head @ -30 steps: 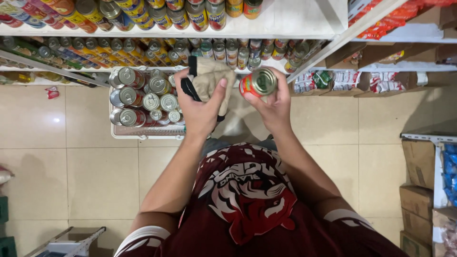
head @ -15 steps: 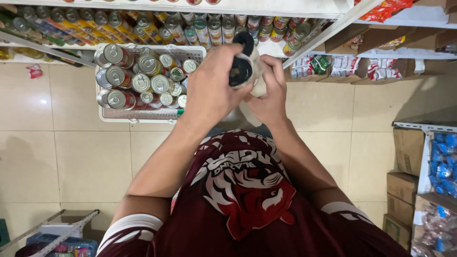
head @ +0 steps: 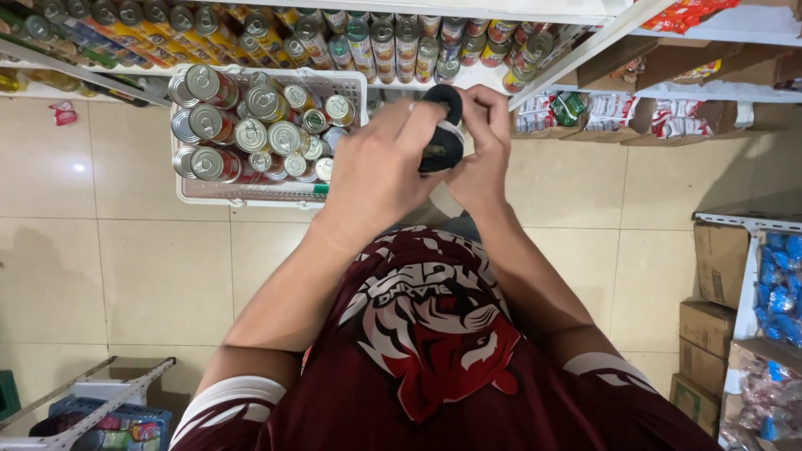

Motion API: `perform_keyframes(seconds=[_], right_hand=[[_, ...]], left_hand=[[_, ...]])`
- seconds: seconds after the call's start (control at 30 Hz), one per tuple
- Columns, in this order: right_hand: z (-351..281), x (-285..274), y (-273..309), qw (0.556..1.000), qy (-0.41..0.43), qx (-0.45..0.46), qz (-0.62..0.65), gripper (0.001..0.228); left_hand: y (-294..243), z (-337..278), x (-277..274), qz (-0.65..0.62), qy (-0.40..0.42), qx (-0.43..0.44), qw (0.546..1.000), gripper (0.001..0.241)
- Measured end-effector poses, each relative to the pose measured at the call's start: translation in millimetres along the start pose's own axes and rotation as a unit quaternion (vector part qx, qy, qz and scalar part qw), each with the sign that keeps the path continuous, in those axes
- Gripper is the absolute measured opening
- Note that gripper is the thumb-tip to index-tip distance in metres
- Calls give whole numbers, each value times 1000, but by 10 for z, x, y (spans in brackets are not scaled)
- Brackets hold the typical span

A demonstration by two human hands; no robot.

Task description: Wiping canned goods with a cloth and placing them on a shelf.

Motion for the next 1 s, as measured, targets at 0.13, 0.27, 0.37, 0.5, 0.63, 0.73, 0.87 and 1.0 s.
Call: perform_keyframes(seconds=[0.13,0.27,0.37,0.5,0.63,0.73,0.87,1.0], right_hand=[[-59,26,-35,999,-3,-3,-48,41],[-155,9,-29,999,-8,-16,-27,64],[-126,-18,51,999,-25,-11,-25,64],[-91,-36,40,997,-51,-14,-48,67],[-79,-18,83,999,-32,-12,-16,62],[-124,19,75,999,-37,-10,-33,58],[-220,87,23,999,-32,3,-1,59],[-230,63,114,1000,-24,12,-14,66]], left_hand=[[130,21,127,-52,-18,-11,998,61],[159,64,114,-51,-39,-84,994,64],[123,45,68,-5,-41,-90,995,65],[57,4,6,50,4,-85,995,61],[19,-6,-42,30,56,-36,997,67],[3,11,-23,-43,63,-23,997,68],[122,13,147,-64,-6,-85,994,62],[114,-35,81,-16,-33,-120,992,61]])
Point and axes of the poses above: each hand's wrist, its own z-axis towards the middle knuckle, its own x-axis out of the palm, y = z × x, the point moved 2 cm from there along z, towards the middle knuckle, and after that the axes turned 6 degrees about z, right-handed, at the moved point
